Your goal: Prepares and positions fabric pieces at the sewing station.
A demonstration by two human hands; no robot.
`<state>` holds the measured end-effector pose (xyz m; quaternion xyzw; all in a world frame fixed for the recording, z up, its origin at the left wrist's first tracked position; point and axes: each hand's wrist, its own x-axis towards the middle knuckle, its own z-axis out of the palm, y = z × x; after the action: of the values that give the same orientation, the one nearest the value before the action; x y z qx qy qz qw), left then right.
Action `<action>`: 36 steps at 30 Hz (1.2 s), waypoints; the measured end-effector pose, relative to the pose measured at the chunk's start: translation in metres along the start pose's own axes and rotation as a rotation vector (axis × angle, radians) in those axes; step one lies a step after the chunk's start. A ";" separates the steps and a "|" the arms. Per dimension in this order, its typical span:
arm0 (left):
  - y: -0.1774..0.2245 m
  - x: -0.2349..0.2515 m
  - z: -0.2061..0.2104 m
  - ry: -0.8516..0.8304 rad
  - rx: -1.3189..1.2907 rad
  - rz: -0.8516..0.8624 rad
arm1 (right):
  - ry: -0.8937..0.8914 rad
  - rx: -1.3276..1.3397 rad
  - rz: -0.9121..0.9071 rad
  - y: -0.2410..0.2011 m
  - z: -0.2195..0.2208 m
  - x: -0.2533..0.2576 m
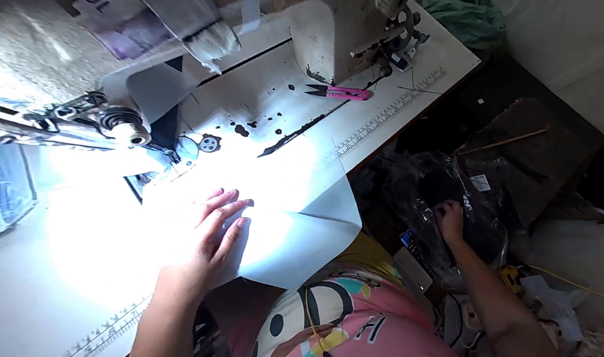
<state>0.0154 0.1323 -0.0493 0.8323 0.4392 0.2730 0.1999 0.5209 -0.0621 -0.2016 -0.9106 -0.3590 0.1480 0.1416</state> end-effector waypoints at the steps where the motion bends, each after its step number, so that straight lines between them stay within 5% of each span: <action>1: 0.000 0.001 -0.001 0.007 0.019 0.021 | 0.011 0.020 0.009 0.002 -0.003 0.001; 7: 0.007 0.007 -0.010 -0.026 0.140 0.135 | -0.052 -0.078 0.078 -0.001 -0.024 0.003; 15: 0.011 0.018 -0.024 -0.039 0.120 0.109 | -0.078 0.045 -0.067 -0.025 -0.081 0.019; 18: 0.011 0.014 -0.015 -0.008 0.139 0.033 | -0.023 0.383 -0.315 -0.095 -0.136 0.024; 22: 0.023 0.013 -0.005 0.053 0.104 -0.144 | 0.125 0.643 -0.963 -0.234 -0.181 -0.008; 24: 0.027 0.014 -0.004 0.080 0.026 -0.199 | 0.213 0.458 -1.218 -0.306 -0.176 -0.042; 26: 0.030 0.012 -0.004 0.148 -0.086 -0.212 | 0.109 0.310 -1.322 -0.362 -0.138 -0.078; 29: 0.034 0.012 -0.009 0.265 -0.235 -0.259 | -0.530 0.169 -1.250 -0.400 -0.084 -0.116; 31: 0.032 0.014 -0.012 0.236 -0.223 -0.344 | -0.745 0.249 -1.234 -0.400 -0.064 -0.112; 36: 0.031 0.016 -0.024 0.089 -0.116 -0.452 | -0.344 0.176 -1.136 -0.370 -0.077 -0.050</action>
<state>0.0271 0.1316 -0.0085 0.6868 0.6064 0.2828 0.2839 0.2885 0.1511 0.0116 -0.5241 -0.7936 0.2238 0.2134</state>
